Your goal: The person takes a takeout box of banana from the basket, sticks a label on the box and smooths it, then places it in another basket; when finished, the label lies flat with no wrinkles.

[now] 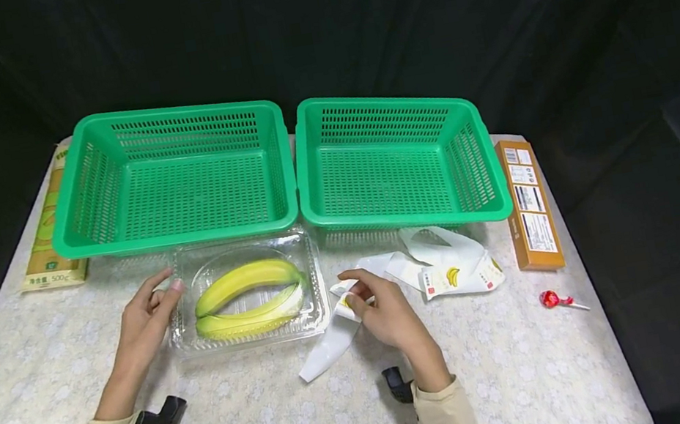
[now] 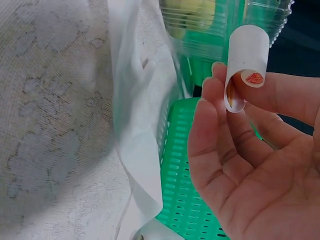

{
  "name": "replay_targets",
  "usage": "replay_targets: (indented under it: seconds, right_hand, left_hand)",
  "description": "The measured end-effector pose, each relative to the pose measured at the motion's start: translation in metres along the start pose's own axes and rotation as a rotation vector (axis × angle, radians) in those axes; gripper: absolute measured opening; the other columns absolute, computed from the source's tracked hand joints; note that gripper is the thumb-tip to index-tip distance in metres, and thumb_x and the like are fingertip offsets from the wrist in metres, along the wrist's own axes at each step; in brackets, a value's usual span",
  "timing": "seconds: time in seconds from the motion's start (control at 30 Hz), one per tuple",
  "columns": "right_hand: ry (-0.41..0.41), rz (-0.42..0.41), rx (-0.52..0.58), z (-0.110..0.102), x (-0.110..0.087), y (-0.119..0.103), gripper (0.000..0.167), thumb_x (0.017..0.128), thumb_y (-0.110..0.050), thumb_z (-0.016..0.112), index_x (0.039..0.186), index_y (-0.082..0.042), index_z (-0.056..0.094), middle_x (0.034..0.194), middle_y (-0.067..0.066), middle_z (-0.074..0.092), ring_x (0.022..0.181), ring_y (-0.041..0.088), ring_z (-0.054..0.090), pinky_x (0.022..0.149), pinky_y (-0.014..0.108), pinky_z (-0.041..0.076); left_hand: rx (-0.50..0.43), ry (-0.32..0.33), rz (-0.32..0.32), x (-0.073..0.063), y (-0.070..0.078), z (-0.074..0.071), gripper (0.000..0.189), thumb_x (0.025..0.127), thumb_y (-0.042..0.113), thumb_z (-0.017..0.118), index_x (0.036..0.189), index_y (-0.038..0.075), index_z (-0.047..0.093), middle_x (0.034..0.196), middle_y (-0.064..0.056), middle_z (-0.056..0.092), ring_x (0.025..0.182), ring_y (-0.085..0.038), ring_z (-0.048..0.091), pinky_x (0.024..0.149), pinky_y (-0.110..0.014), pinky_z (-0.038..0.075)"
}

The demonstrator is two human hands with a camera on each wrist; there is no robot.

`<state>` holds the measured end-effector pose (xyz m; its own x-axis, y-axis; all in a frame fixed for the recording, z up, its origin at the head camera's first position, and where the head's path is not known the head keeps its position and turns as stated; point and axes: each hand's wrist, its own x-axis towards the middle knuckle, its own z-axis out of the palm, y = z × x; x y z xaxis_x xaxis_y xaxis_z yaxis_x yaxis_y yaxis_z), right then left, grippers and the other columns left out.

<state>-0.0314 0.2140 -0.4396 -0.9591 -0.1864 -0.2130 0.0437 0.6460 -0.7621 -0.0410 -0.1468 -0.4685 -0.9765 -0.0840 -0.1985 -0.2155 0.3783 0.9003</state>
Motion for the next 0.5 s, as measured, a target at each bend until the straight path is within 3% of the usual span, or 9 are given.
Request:
replay_targets:
  seconds: [0.5]
  right_hand:
    - [0.055,0.002,0.018,-0.023,0.0,-0.006,0.04,0.096,-0.008,0.066,0.136,-0.008,0.061,0.103,0.013,0.066,0.092,0.017,0.061,0.077,0.023,0.054]
  left_hand:
    - [-0.015,-0.001,-0.005,0.0,0.001,0.0,0.06,0.102,0.045,0.055,0.15,0.011,0.046,0.067,0.006,0.044,0.053,-0.007,0.033,0.058,-0.028,0.035]
